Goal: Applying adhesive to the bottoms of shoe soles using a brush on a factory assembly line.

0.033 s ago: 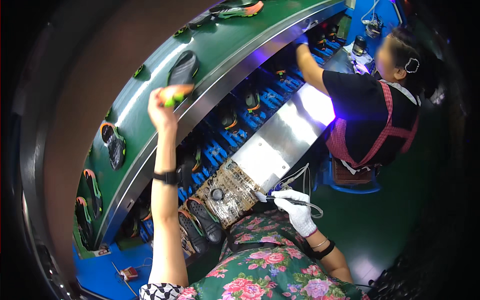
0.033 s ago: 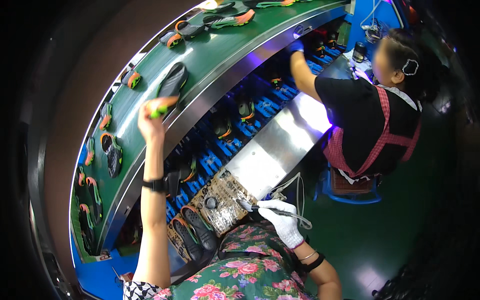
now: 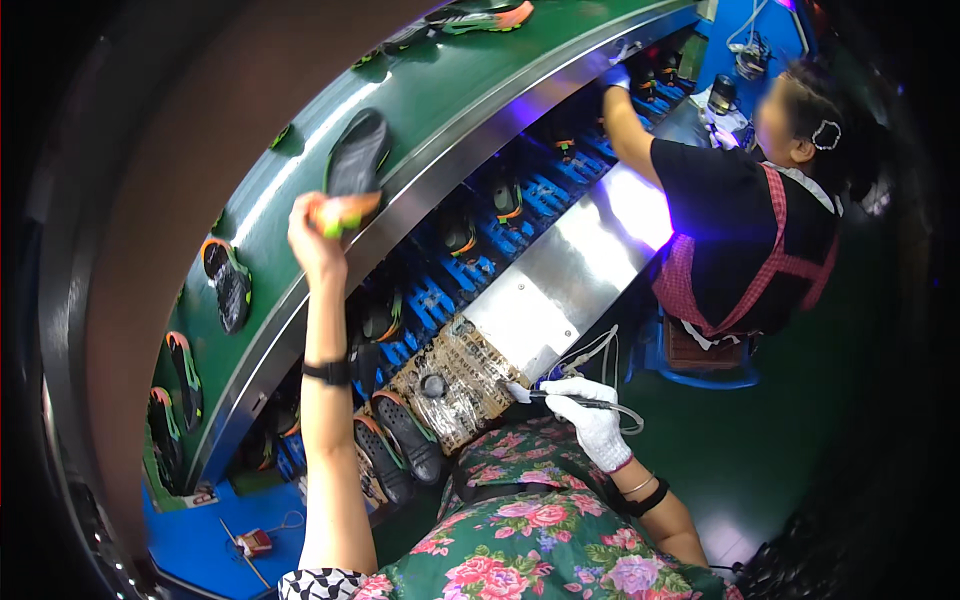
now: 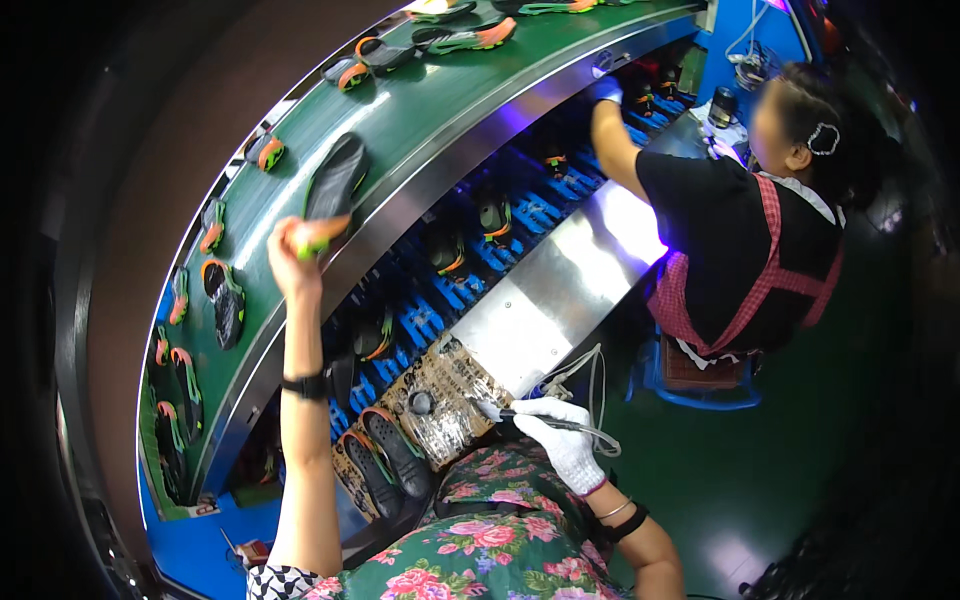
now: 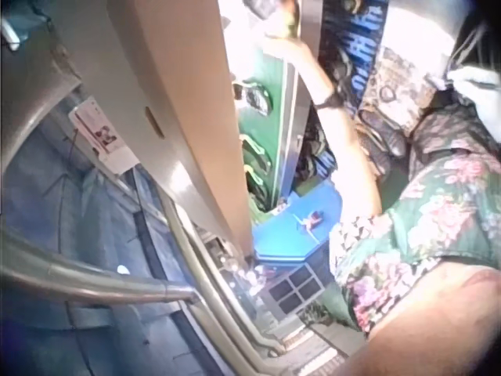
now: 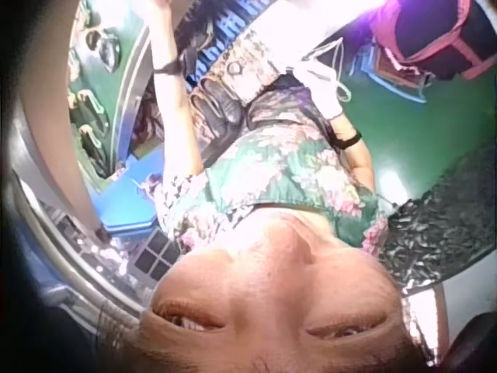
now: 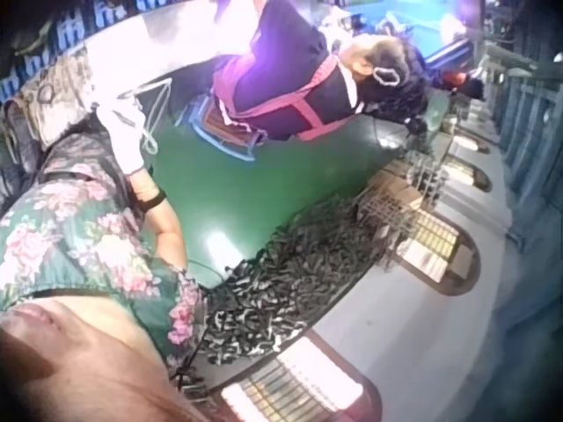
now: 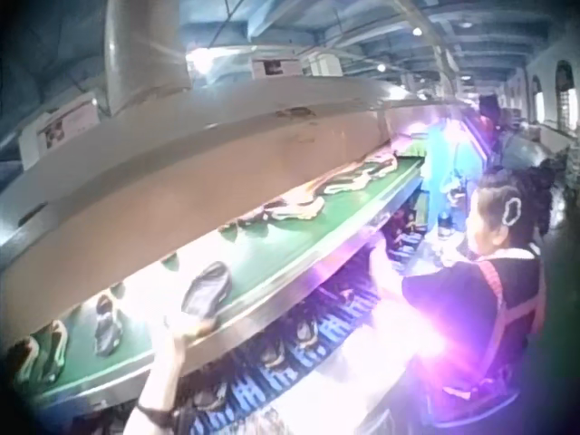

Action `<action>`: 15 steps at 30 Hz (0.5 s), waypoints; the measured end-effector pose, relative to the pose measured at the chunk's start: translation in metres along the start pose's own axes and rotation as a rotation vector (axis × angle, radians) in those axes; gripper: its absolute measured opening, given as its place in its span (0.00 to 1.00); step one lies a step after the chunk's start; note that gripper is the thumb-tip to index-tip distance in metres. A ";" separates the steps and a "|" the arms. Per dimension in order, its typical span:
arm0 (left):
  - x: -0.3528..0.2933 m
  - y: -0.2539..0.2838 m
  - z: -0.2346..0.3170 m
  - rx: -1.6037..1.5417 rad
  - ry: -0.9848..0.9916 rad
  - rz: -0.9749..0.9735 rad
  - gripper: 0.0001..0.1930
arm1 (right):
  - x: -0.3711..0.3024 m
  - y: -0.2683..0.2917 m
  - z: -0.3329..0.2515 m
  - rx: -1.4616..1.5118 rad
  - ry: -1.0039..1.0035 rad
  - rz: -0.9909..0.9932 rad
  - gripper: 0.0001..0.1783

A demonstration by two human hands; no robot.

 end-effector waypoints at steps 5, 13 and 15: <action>-0.108 0.110 0.073 0.276 -0.209 -0.043 0.11 | 0.005 -0.026 -0.009 -0.099 0.040 -0.109 0.12; -0.216 0.107 0.001 -0.179 0.550 0.264 0.20 | 0.009 -0.053 -0.017 -0.108 0.068 -0.207 0.12; -0.231 0.101 -0.012 -0.357 0.661 0.146 0.13 | 0.014 -0.045 -0.014 0.008 0.028 -0.182 0.12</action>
Point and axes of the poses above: each hand's wrist, its own x-axis towards the middle knuckle, its own y-axis out of the back of the hand, z = x × y, the point moved 7 cm from there along x, towards the middle knuckle, and after that the axes turned 13 degrees about -y, right-handed, at the moved point
